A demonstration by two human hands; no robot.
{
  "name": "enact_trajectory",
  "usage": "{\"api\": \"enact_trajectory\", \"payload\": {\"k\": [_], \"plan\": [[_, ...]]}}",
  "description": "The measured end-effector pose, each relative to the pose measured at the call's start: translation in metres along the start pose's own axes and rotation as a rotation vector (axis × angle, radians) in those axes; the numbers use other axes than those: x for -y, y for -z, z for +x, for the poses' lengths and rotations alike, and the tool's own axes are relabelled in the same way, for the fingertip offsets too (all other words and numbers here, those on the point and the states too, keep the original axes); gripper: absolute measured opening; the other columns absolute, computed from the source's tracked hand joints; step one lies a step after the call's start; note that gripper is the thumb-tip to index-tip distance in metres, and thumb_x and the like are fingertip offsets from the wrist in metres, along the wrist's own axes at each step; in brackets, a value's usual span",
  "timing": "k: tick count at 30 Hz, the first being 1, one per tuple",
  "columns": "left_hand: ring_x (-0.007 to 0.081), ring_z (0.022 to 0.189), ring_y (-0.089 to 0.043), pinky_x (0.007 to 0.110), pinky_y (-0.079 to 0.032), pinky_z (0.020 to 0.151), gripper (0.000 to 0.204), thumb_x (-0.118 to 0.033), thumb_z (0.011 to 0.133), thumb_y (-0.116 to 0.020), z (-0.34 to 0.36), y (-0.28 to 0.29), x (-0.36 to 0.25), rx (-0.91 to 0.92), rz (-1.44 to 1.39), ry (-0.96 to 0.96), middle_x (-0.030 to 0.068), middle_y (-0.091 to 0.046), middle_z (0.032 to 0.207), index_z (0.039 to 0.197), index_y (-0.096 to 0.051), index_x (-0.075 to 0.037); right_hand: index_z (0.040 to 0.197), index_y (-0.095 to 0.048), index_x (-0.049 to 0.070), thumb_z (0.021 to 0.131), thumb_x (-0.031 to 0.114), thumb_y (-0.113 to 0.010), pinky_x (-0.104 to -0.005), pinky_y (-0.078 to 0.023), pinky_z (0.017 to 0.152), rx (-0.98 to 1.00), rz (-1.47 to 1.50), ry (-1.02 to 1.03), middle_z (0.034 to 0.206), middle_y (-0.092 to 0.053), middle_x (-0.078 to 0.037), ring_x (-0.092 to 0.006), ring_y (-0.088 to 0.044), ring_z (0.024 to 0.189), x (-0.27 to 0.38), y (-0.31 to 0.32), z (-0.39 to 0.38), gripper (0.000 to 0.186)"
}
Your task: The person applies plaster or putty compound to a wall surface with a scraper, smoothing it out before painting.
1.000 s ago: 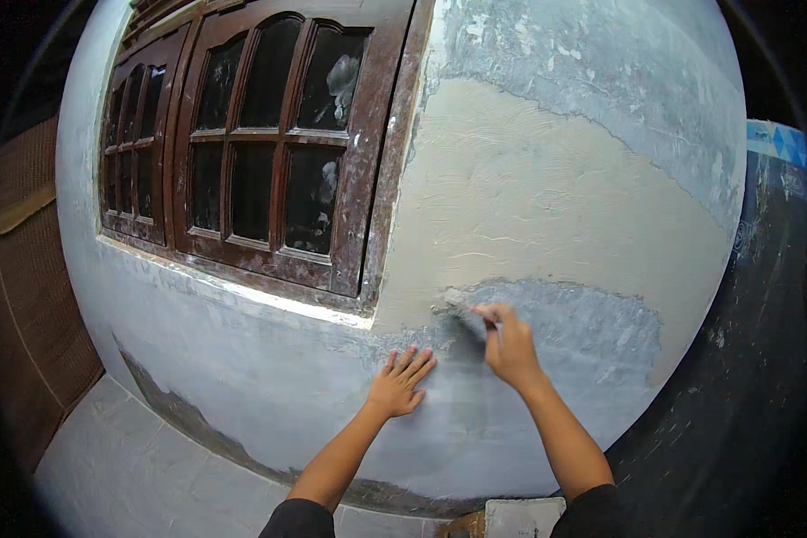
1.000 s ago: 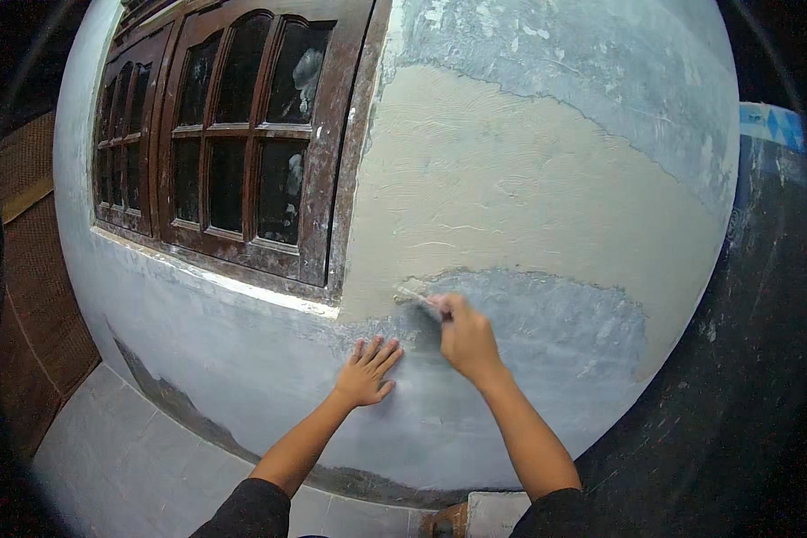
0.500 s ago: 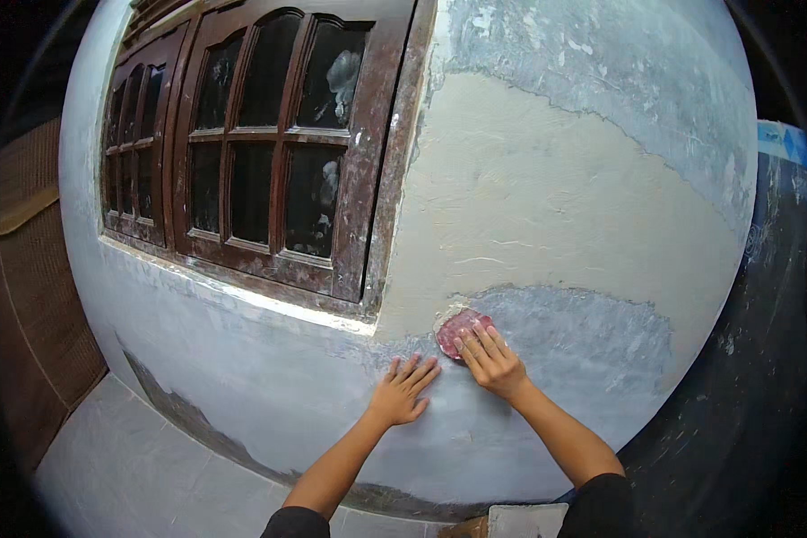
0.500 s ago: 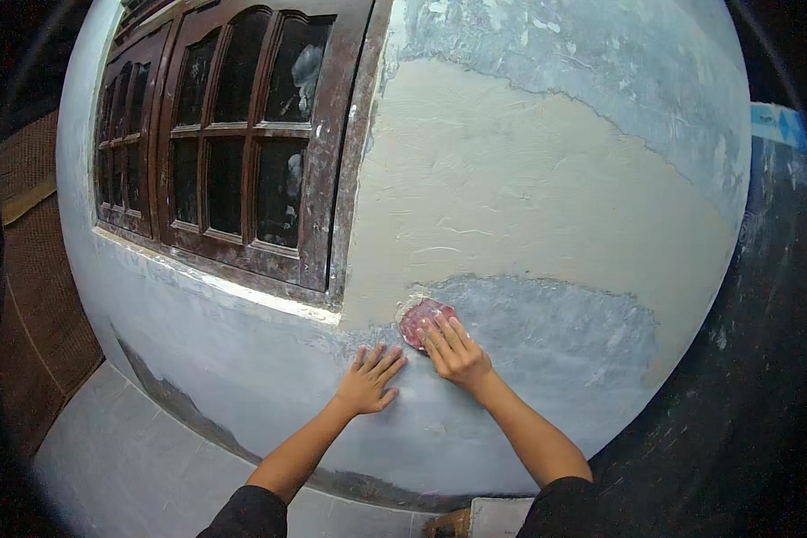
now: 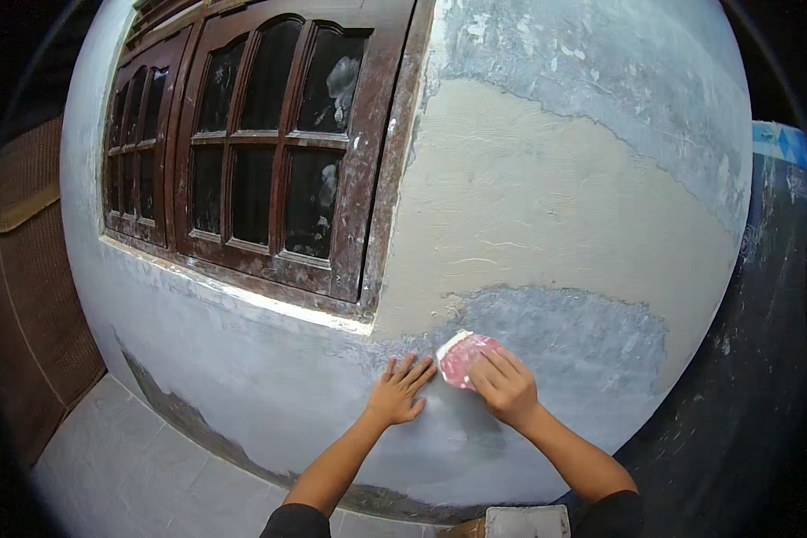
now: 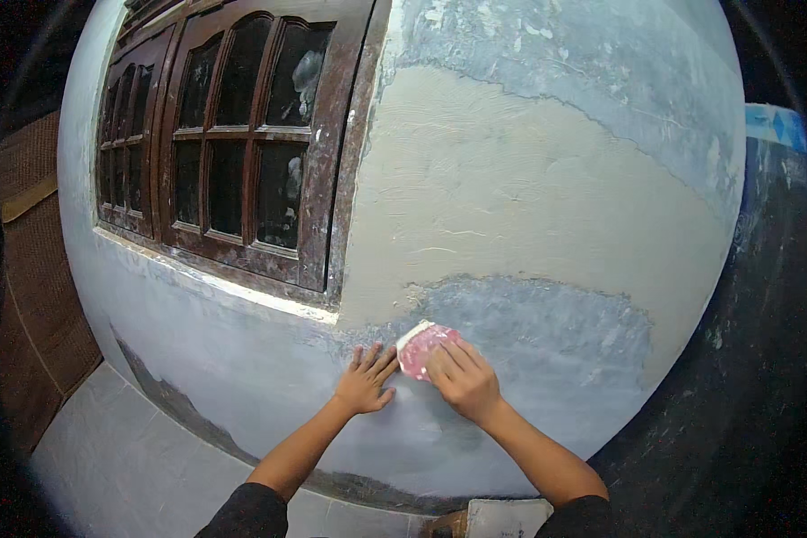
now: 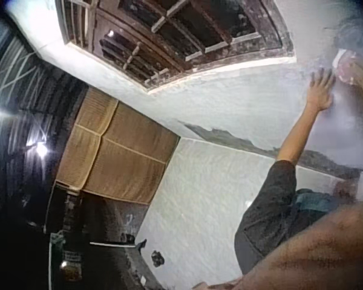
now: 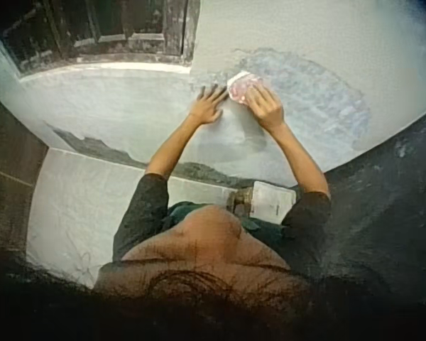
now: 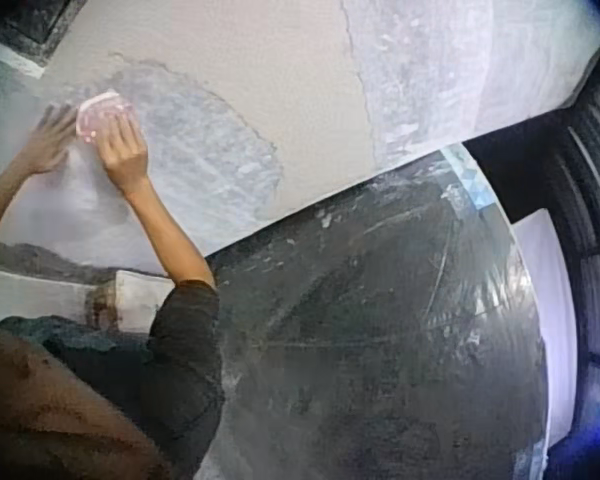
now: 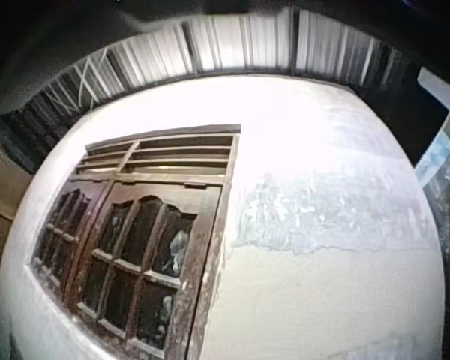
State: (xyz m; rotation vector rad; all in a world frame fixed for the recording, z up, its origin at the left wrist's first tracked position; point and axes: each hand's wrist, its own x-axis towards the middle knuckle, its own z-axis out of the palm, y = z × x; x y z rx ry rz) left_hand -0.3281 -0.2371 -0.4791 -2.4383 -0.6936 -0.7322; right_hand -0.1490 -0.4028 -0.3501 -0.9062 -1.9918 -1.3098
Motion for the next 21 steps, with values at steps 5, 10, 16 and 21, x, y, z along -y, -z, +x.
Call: {"api": "enact_trajectory", "payload": {"k": [5,10,16,21], "plan": [[0.0291,0.144,-0.010,0.055,-0.007,0.114,0.078,-0.039,0.082,-0.053,0.005,0.024,-0.010,0.048,-0.051,0.043,0.0023,-0.014,0.157,0.150,-0.018,-0.021,0.116,-0.054,-0.001,0.077,-0.003,-0.054,-0.0430,-0.049,0.076,0.059,0.256,-0.429,0.092,-0.063,-0.020,-0.0369,-0.061,0.087,-0.010,0.002,0.042,0.038],[0.0326,0.144,-0.008,0.058,-0.006,0.113,0.079,-0.044,0.083,-0.053,0.010,0.015,-0.011,0.026,-0.052,0.004,0.0035,-0.014,0.157,0.150,-0.018,-0.021,0.117,-0.053,0.000,0.082,-0.001,-0.054,-0.0452,-0.048,0.077,0.000,0.477,-0.468,0.100,-0.061,-0.023,-0.0421,-0.059,0.091,-0.030,-0.007,0.076,0.035],[0.0356,0.144,-0.006,0.059,-0.002,0.112,0.080,-0.051,0.084,-0.050,0.012,0.015,-0.011,0.095,-0.043,-0.001,0.0050,-0.014,0.157,0.150,-0.018,-0.020,0.108,-0.056,-0.003,0.080,-0.002,-0.054,-0.0453,-0.048,0.078,-0.085,0.352,-0.441,0.100,-0.061,-0.024,-0.0427,-0.059,0.091,-0.057,-0.017,0.089,0.028],[0.0361,0.144,-0.005,0.059,-0.001,0.112,0.082,-0.054,0.084,-0.051,0.011,0.010,-0.010,0.089,-0.017,-0.006,0.0054,-0.014,0.157,0.150,-0.018,-0.020,0.106,-0.057,-0.003,0.081,-0.001,-0.054,-0.0419,-0.048,0.078,-0.093,0.470,-0.422,0.096,-0.062,-0.023,-0.0403,-0.060,0.088,-0.053,-0.012,0.094,0.026]]}}
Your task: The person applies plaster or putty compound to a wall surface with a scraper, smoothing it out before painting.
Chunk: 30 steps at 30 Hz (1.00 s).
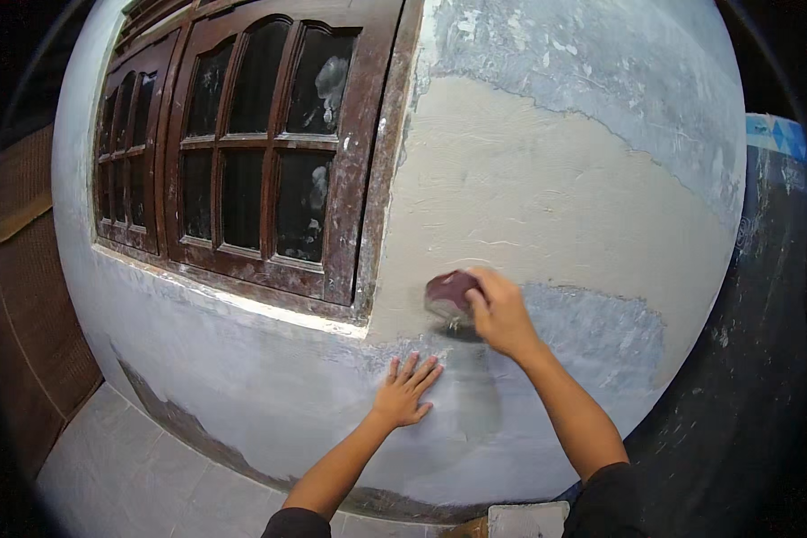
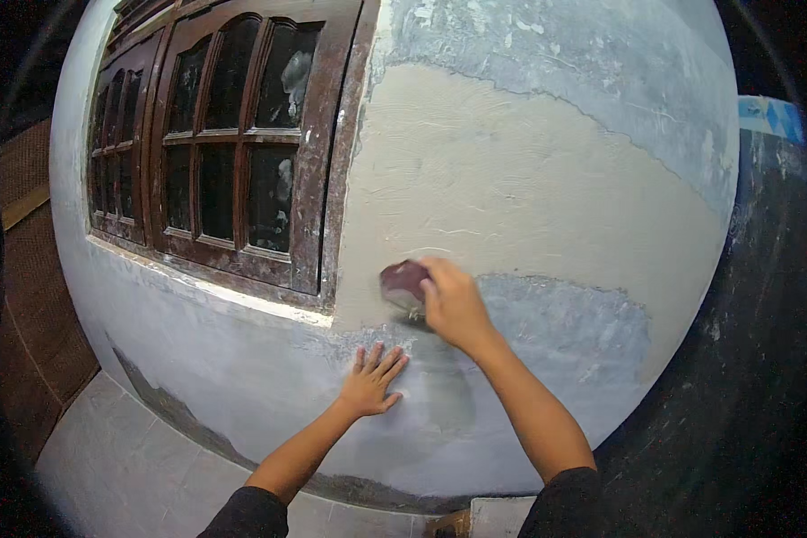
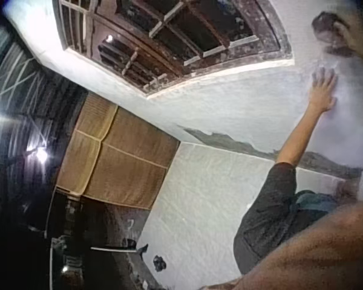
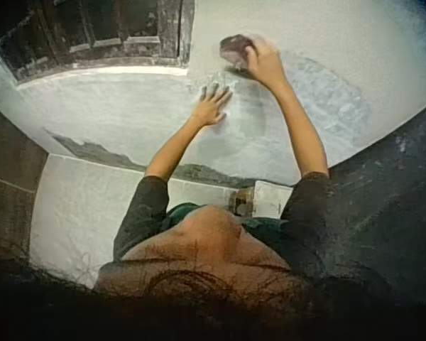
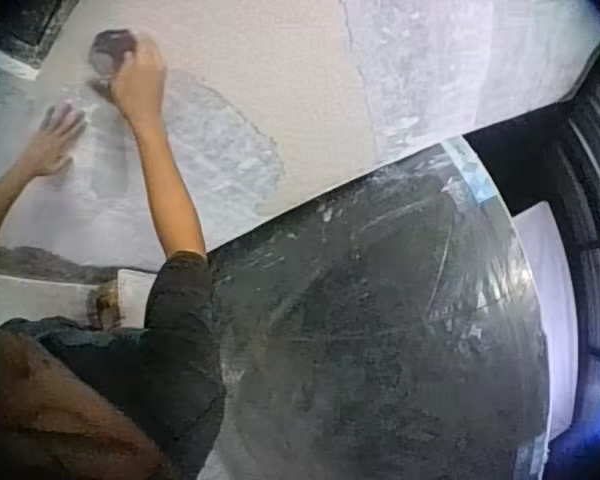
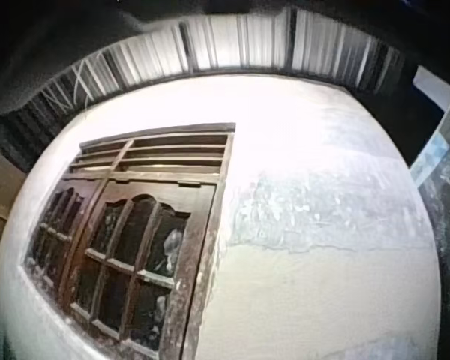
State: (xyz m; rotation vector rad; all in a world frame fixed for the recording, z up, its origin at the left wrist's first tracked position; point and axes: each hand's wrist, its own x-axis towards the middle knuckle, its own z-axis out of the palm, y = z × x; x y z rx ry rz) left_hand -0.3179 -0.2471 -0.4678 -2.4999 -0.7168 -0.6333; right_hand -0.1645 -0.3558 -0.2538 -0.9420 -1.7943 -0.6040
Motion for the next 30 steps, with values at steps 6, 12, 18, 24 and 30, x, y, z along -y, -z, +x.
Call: {"api": "enact_trajectory", "payload": {"k": [6,12,18,24,30], "plan": [[0.0368,0.144,-0.004,0.060,0.000,0.112,0.084,-0.057,0.082,-0.053,0.001,0.003,0.001,0.005,0.044,0.000,0.0057,-0.014,0.157,0.150,-0.019,-0.020,0.108,-0.057,-0.002,0.081,0.001,-0.054,-0.0428,-0.047,0.081,-0.043,-0.065,-0.128,0.099,-0.062,-0.024,-0.0412,-0.059,0.091,-0.007,0.002,0.010,0.027],[0.0373,0.144,-0.005,0.060,0.000,0.111,0.084,-0.057,0.081,-0.053,0.000,0.000,-0.002,-0.021,0.067,-0.008,0.0057,-0.015,0.156,0.149,-0.021,-0.020,0.109,-0.056,0.000,0.079,-0.001,-0.053,-0.0455,-0.041,0.079,0.061,-0.122,0.029,0.098,-0.062,-0.020,-0.0389,-0.058,0.093,-0.004,-0.007,0.004,0.029],[0.0376,0.143,-0.005,0.060,-0.002,0.111,0.083,-0.057,0.082,-0.053,0.000,-0.005,0.000,-0.041,0.057,-0.003,0.0059,-0.015,0.156,0.149,-0.021,-0.020,0.107,-0.057,0.000,0.079,0.002,-0.054,-0.0447,-0.039,0.077,-0.080,-0.077,-0.125,0.096,-0.062,-0.019,-0.0373,-0.058,0.090,-0.004,-0.001,0.010,0.028],[0.0380,0.143,-0.006,0.061,-0.004,0.111,0.082,-0.057,0.083,-0.051,0.001,-0.003,0.001,-0.001,0.035,0.001,0.0058,-0.015,0.156,0.149,-0.021,-0.020,0.106,-0.056,0.000,0.079,0.001,-0.055,-0.0410,-0.040,0.079,-0.140,-0.204,-0.122,0.097,-0.062,-0.019,-0.0361,-0.059,0.090,-0.006,0.004,0.017,0.027],[0.0318,0.144,-0.010,0.057,-0.010,0.112,0.084,-0.051,0.081,-0.057,0.002,0.004,-0.002,-0.015,-0.045,0.014,0.0013,-0.014,0.157,0.150,-0.018,-0.023,0.107,-0.056,-0.002,0.081,0.002,-0.055,-0.0408,-0.040,0.082,0.037,-0.181,0.011,0.096,-0.062,-0.019,-0.0367,-0.058,0.091,-0.010,-0.010,0.002,0.026]]}}
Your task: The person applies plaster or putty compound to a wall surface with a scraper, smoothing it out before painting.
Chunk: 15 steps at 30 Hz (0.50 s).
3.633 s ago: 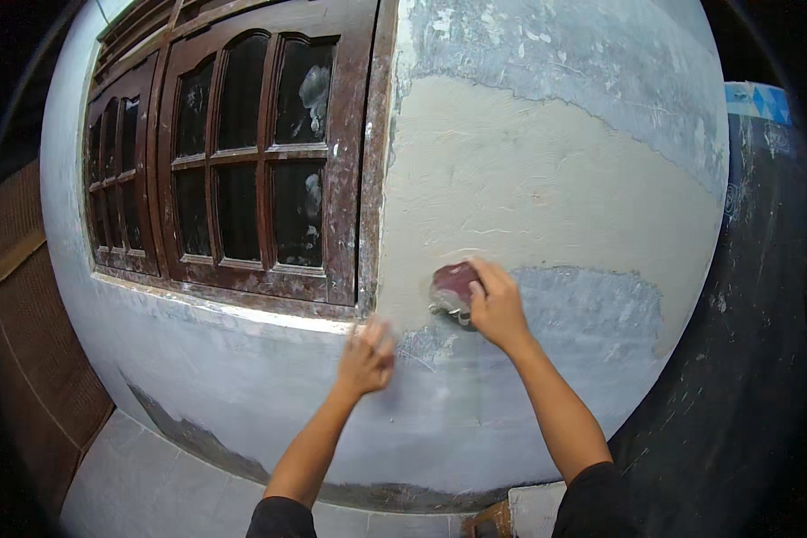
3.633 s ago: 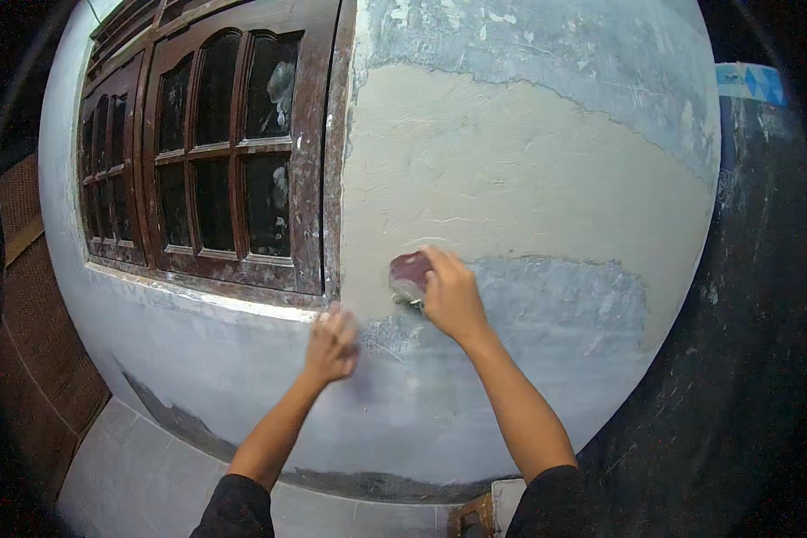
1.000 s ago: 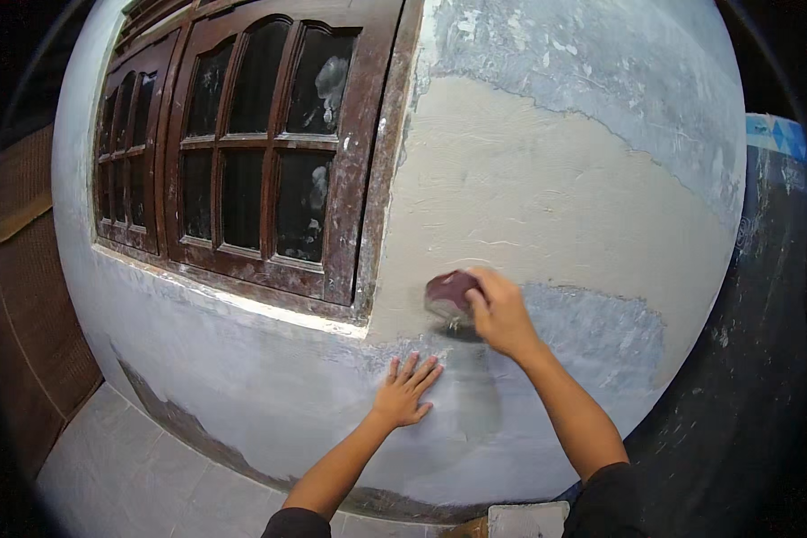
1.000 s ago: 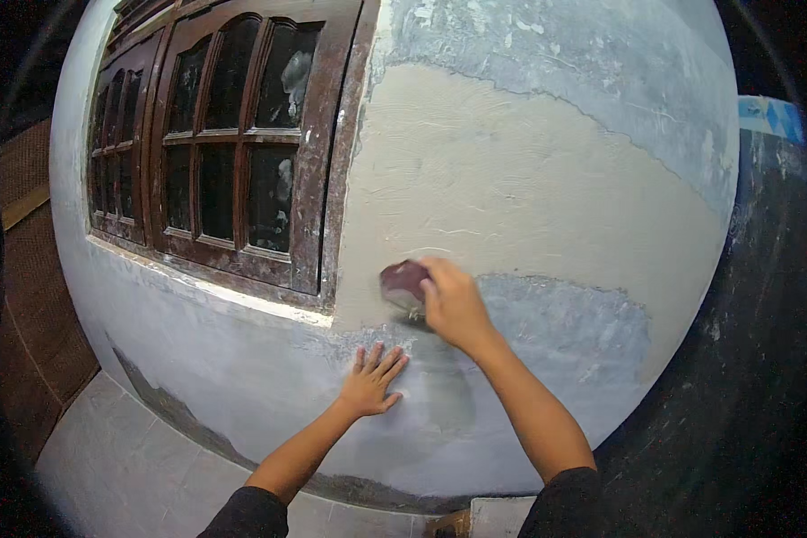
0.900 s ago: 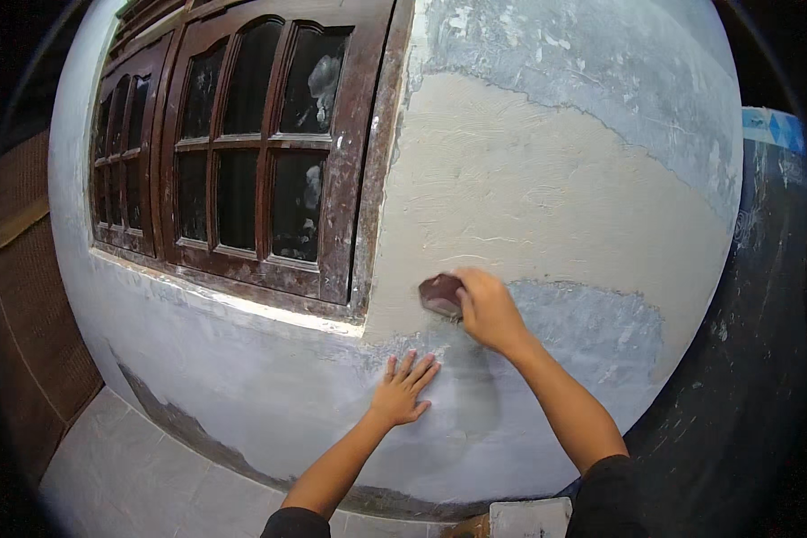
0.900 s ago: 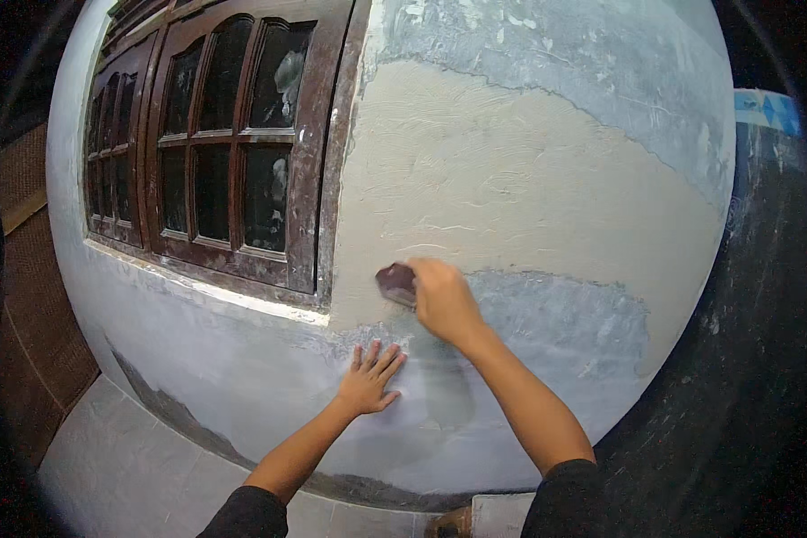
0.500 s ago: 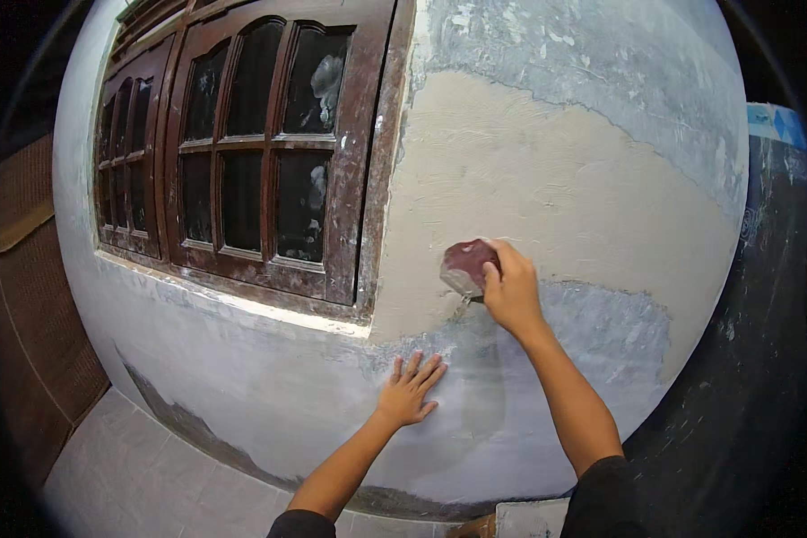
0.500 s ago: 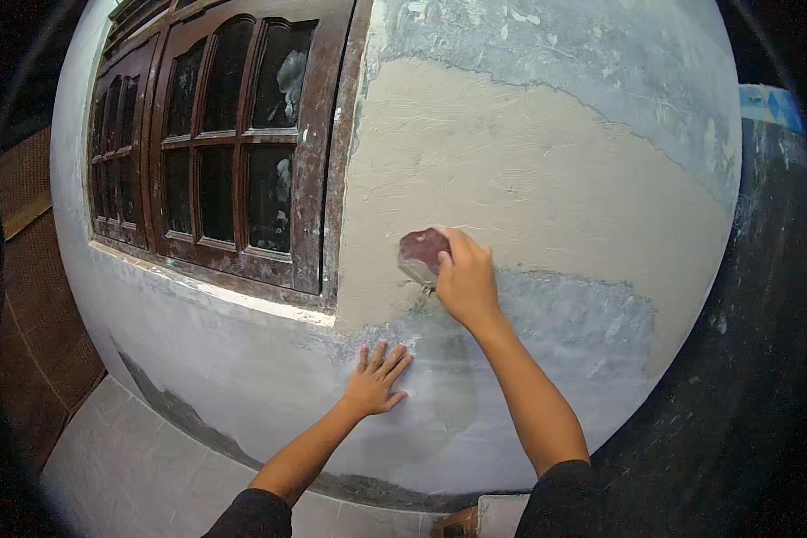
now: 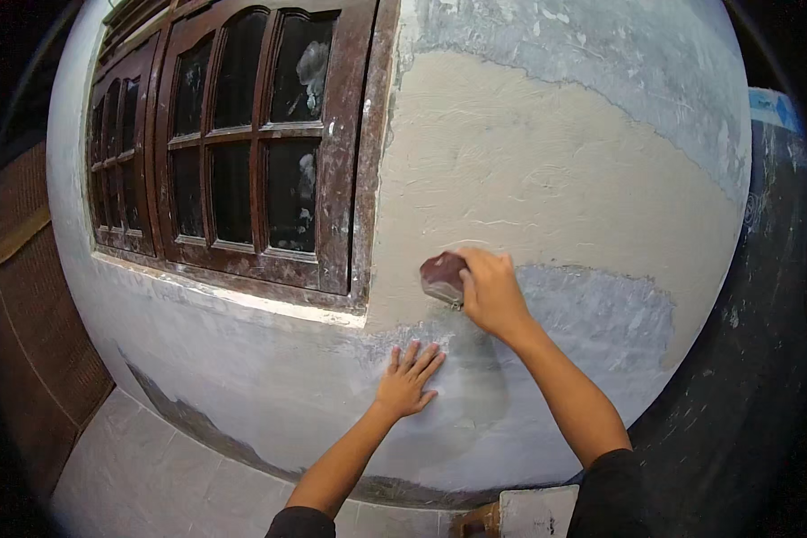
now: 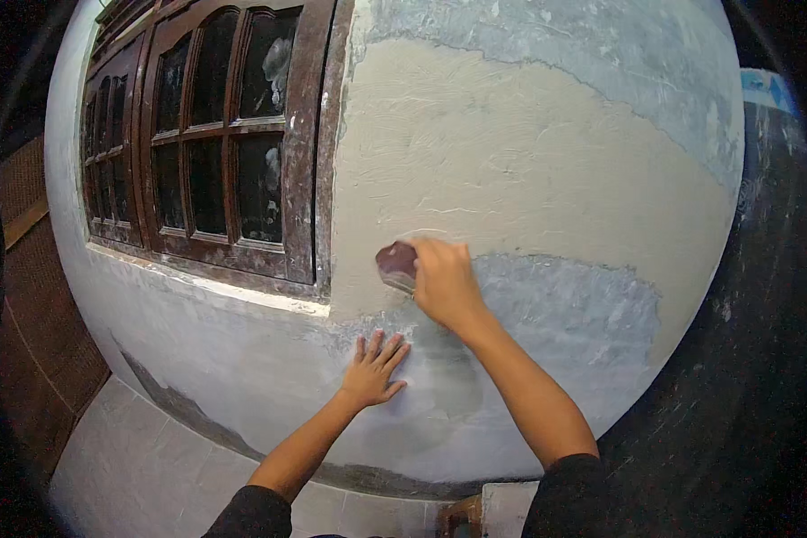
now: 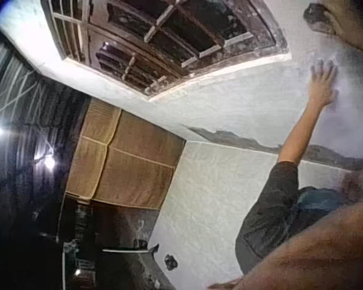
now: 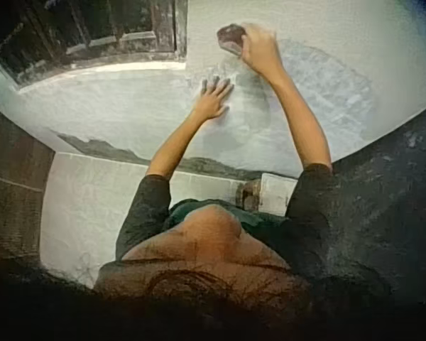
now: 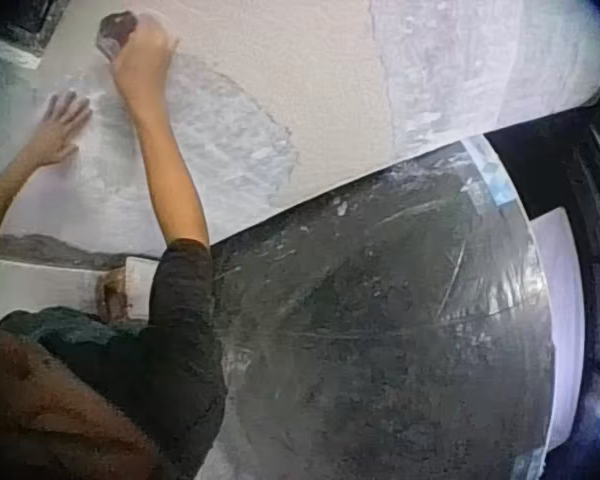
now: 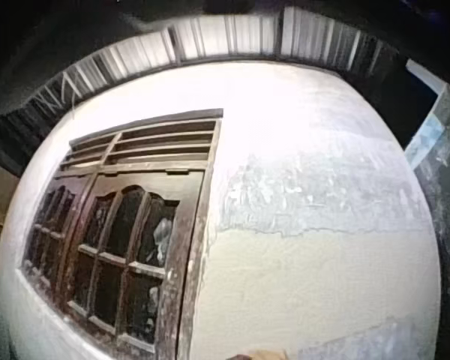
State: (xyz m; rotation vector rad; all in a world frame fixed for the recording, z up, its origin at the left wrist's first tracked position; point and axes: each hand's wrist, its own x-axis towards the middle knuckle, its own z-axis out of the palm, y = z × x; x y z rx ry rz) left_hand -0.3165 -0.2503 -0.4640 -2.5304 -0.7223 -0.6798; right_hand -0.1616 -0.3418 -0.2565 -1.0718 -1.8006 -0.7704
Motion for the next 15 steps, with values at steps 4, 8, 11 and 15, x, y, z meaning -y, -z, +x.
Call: {"api": "enact_trajectory", "payload": {"k": [4,8,11,15], "plan": [[0.0356,0.143,-0.011,0.060,-0.008,0.111,0.081,-0.053,0.083,-0.054,-0.002,-0.004,0.003,0.000,0.010,-0.001,0.0039,-0.015,0.156,0.150,-0.020,-0.022,0.107,-0.057,-0.002,0.080,0.001,-0.056,-0.0410,-0.040,0.084,-0.104,0.041,-0.181,0.098,-0.063,-0.018,-0.0348,-0.059,0.095,0.004,0.014,0.007,0.027],[0.0316,0.143,-0.012,0.058,-0.008,0.112,0.081,-0.051,0.083,-0.055,-0.002,-0.004,0.003,-0.014,0.033,0.012,0.0016,-0.016,0.156,0.150,-0.019,-0.023,0.107,-0.057,-0.002,0.080,0.002,-0.056,-0.0432,-0.040,0.084,0.019,0.021,-0.042,0.098,-0.063,-0.018,-0.0357,-0.058,0.096,0.007,-0.003,-0.005,0.028],[0.0317,0.143,-0.012,0.058,-0.007,0.113,0.081,-0.052,0.083,-0.055,-0.001,-0.001,0.001,0.010,0.010,0.023,0.0016,-0.016,0.156,0.150,-0.020,-0.023,0.109,-0.057,-0.001,0.081,0.003,-0.055,-0.0427,-0.040,0.083,-0.100,-0.034,-0.100,0.101,-0.063,-0.019,-0.0361,-0.058,0.096,0.001,0.003,0.002,0.028],[0.0316,0.143,-0.012,0.057,-0.005,0.113,0.080,-0.051,0.083,-0.055,-0.001,-0.001,0.001,0.043,-0.016,0.030,0.0016,-0.016,0.156,0.150,-0.020,-0.023,0.109,-0.055,0.000,0.080,0.003,-0.054,-0.0425,-0.038,0.081,-0.154,0.005,-0.096,0.100,-0.063,-0.018,-0.0351,-0.059,0.094,0.000,0.002,0.001,0.029]]}}
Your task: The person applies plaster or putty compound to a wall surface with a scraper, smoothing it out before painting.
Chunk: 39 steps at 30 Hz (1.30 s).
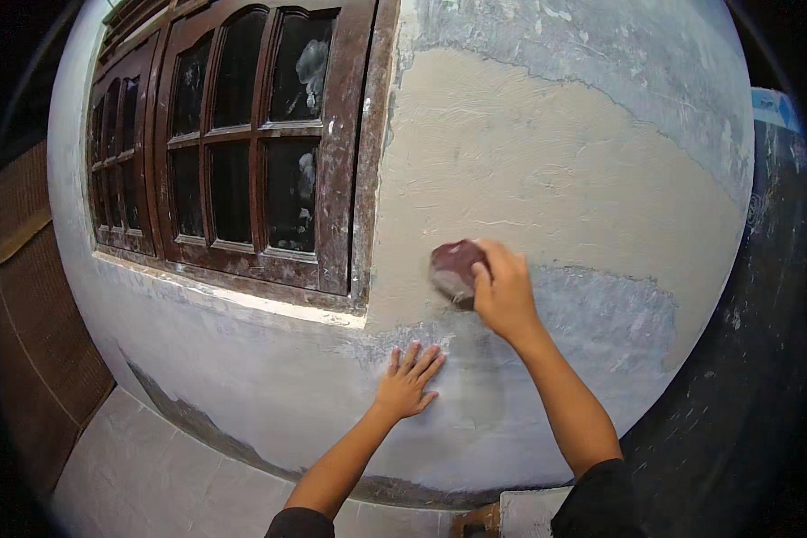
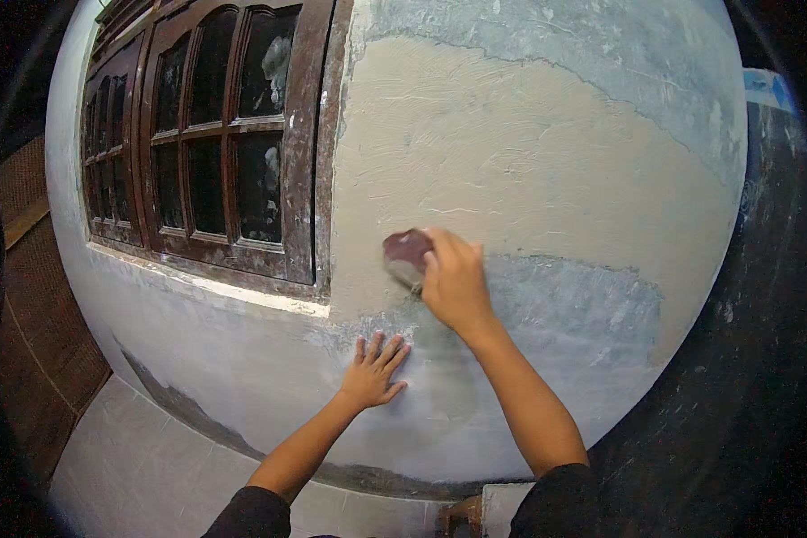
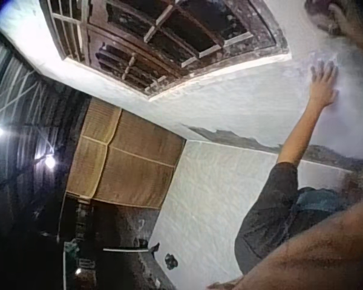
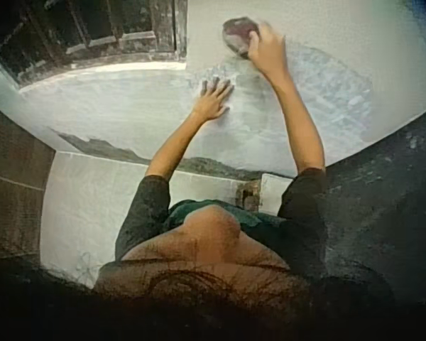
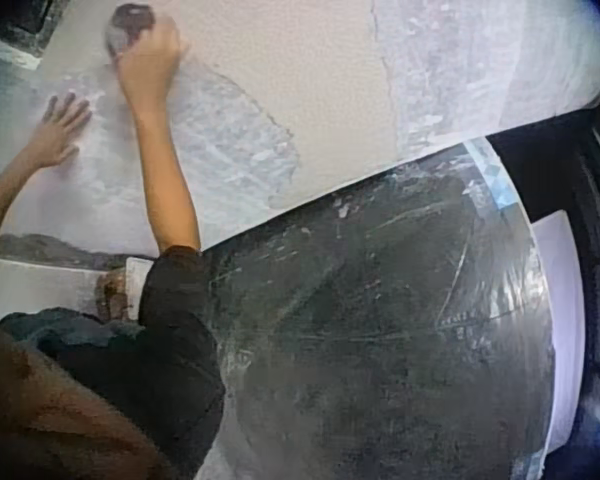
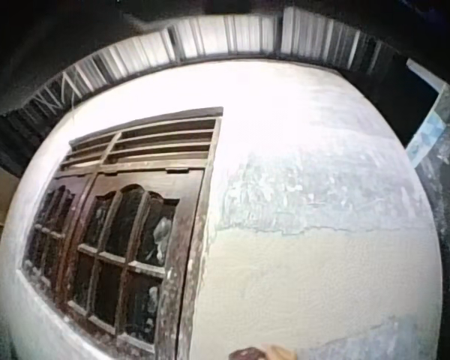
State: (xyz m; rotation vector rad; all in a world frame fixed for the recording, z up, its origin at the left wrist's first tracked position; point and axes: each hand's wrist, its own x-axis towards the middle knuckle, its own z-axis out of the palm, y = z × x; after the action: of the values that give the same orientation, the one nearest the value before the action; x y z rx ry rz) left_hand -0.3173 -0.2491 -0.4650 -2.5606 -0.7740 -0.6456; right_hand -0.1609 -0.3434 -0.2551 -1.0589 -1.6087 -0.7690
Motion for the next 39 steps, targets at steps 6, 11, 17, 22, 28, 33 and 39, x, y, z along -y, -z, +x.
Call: {"api": "enact_trajectory", "payload": {"k": [6,11,17,22,28,33,39], "plan": [[0.0319,0.144,-0.010,0.058,-0.006,0.112,0.081,-0.051,0.083,-0.055,0.000,-0.001,0.001,-0.047,0.008,-0.009,0.0016,-0.016,0.156,0.150,-0.020,-0.023,0.108,-0.057,0.000,0.080,0.003,-0.055,-0.0424,-0.038,0.081,0.013,0.006,-0.068,0.099,-0.063,-0.018,-0.0333,-0.059,0.093,-0.009,0.002,0.010,0.029],[0.0326,0.144,-0.008,0.058,-0.005,0.112,0.081,-0.051,0.083,-0.055,-0.001,-0.003,0.002,-0.059,0.016,-0.021,0.0015,-0.015,0.157,0.150,-0.020,-0.023,0.106,-0.057,0.000,0.079,0.003,-0.055,-0.0427,-0.038,0.081,0.209,-0.046,0.124,0.099,-0.063,-0.018,-0.0344,-0.059,0.091,-0.001,0.003,0.008,0.027],[0.0389,0.143,-0.006,0.061,0.000,0.111,0.080,-0.057,0.084,-0.050,-0.002,-0.010,0.003,-0.120,0.124,-0.049,0.0062,-0.016,0.156,0.149,-0.023,-0.020,0.106,-0.058,0.003,0.079,0.001,-0.053,-0.0421,-0.037,0.082,0.061,-0.010,0.091,0.098,-0.064,-0.015,-0.0315,-0.060,0.093,0.004,0.015,0.041,0.027],[0.0325,0.144,-0.005,0.058,-0.003,0.113,0.081,-0.052,0.083,-0.054,0.000,-0.002,0.002,-0.041,0.023,-0.017,0.0019,-0.015,0.157,0.150,-0.019,-0.023,0.102,-0.061,0.002,0.075,-0.001,-0.057,-0.0396,-0.044,0.082,0.467,-0.028,0.208,0.095,-0.064,-0.017,-0.0357,-0.060,0.090,0.003,0.009,0.047,0.028],[0.0323,0.144,-0.005,0.058,-0.003,0.112,0.081,-0.052,0.083,-0.054,-0.001,-0.003,0.001,-0.043,0.034,-0.018,0.0016,-0.014,0.157,0.150,-0.019,-0.023,0.098,-0.062,0.001,0.073,-0.002,-0.058,-0.0416,-0.049,0.076,0.336,0.027,0.247,0.090,-0.064,-0.018,-0.0368,-0.062,0.084,0.009,0.011,0.064,0.026],[0.0321,0.144,-0.005,0.058,-0.004,0.113,0.081,-0.052,0.083,-0.053,-0.002,-0.002,0.002,-0.038,0.030,-0.011,0.0011,-0.013,0.157,0.150,-0.018,-0.022,0.098,-0.062,0.001,0.073,-0.003,-0.058,-0.0416,-0.049,0.075,0.560,-0.066,0.253,0.090,-0.064,-0.020,-0.0383,-0.061,0.084,0.010,0.002,0.065,0.026],[0.0319,0.144,-0.006,0.058,-0.006,0.112,0.080,-0.051,0.085,-0.053,0.000,-0.004,0.003,-0.048,-0.031,-0.018,0.0012,-0.013,0.157,0.150,-0.017,-0.022,0.097,-0.063,0.001,0.072,-0.003,-0.057,-0.0421,-0.049,0.075,0.419,0.038,0.197,0.091,-0.064,-0.019,-0.0388,-0.061,0.086,0.013,0.005,0.070,0.025]]}}
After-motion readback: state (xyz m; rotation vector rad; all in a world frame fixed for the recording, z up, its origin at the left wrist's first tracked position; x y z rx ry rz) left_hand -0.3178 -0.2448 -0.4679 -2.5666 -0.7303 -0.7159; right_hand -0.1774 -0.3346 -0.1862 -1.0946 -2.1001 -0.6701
